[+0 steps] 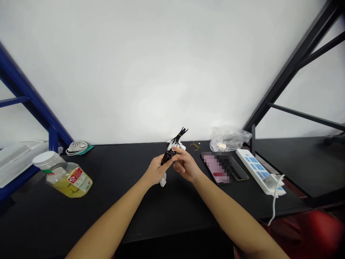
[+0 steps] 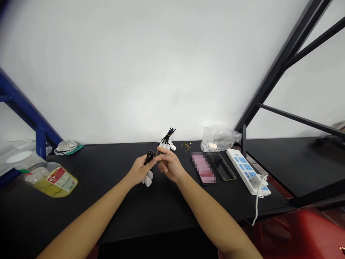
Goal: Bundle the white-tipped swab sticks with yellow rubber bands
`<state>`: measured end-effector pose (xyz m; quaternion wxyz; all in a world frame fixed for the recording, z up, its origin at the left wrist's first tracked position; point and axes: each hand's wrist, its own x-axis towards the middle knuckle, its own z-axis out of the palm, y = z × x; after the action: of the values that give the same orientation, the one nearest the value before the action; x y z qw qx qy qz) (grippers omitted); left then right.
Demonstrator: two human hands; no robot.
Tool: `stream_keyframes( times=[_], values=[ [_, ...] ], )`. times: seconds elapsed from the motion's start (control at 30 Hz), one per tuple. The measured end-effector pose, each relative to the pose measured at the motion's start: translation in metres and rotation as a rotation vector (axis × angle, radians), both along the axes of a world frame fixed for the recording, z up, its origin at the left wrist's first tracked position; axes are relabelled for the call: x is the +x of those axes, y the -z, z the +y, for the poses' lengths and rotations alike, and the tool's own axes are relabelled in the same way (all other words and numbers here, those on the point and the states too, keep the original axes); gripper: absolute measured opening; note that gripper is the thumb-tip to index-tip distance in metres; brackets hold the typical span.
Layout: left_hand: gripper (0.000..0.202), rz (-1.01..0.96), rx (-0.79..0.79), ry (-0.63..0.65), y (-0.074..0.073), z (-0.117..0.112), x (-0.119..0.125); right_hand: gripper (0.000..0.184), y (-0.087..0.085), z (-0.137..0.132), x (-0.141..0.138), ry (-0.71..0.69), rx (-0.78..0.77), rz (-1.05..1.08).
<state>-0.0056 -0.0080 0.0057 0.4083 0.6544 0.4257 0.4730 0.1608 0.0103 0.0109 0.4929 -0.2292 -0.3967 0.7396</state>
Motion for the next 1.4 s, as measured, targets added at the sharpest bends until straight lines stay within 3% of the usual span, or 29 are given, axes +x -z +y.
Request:
stream_keyframes(
  times=[0.13, 0.3, 0.57, 0.7, 0.8, 0.97, 1.1, 1.17, 1.23, 1.4],
  values=[
    [0.029, 0.05, 0.046, 0.014, -0.003, -0.003, 0.001, 0.034, 0.006, 0.001, -0.009, 0.224, 0.02, -0.035],
    [0.03, 0.068, 0.039, 0.046, -0.006, -0.003, -0.001, 0.039, 0.01, 0.001, -0.01, 0.394, 0.239, -0.144],
    [0.024, 0.156, 0.143, 0.136, -0.008, -0.007, 0.004, 0.046, -0.014, -0.011, -0.003, 0.333, 0.629, -0.314],
    [0.02, 0.168, 0.135, 0.172, -0.006, -0.007, 0.005, 0.037, -0.015, -0.016, -0.006, 0.23, 0.605, -0.422],
    [0.019, 0.102, 0.076, 0.112, -0.007, -0.005, 0.003, 0.033, -0.011, -0.01, -0.002, 0.202, 0.588, -0.55],
    [0.015, -0.12, 0.007, 0.11, -0.003, -0.004, 0.0, 0.022, -0.01, -0.004, 0.009, 0.293, 0.78, -0.802],
    [0.037, -0.292, -0.085, 0.129, 0.005, 0.001, -0.003, 0.017, -0.007, -0.003, 0.011, 0.242, 0.894, -0.918],
    [0.038, -0.31, -0.089, 0.102, 0.007, 0.004, -0.004, 0.017, -0.005, -0.002, 0.012, 0.151, 0.878, -0.918],
    [0.033, -0.279, -0.073, 0.054, 0.007, 0.007, -0.005, 0.022, -0.004, -0.002, 0.013, 0.052, 0.767, -0.845],
    [0.039, -0.167, -0.035, -0.012, 0.008, 0.006, -0.003, 0.03, -0.009, 0.0, 0.018, -0.217, 0.372, -0.379]
  ],
)
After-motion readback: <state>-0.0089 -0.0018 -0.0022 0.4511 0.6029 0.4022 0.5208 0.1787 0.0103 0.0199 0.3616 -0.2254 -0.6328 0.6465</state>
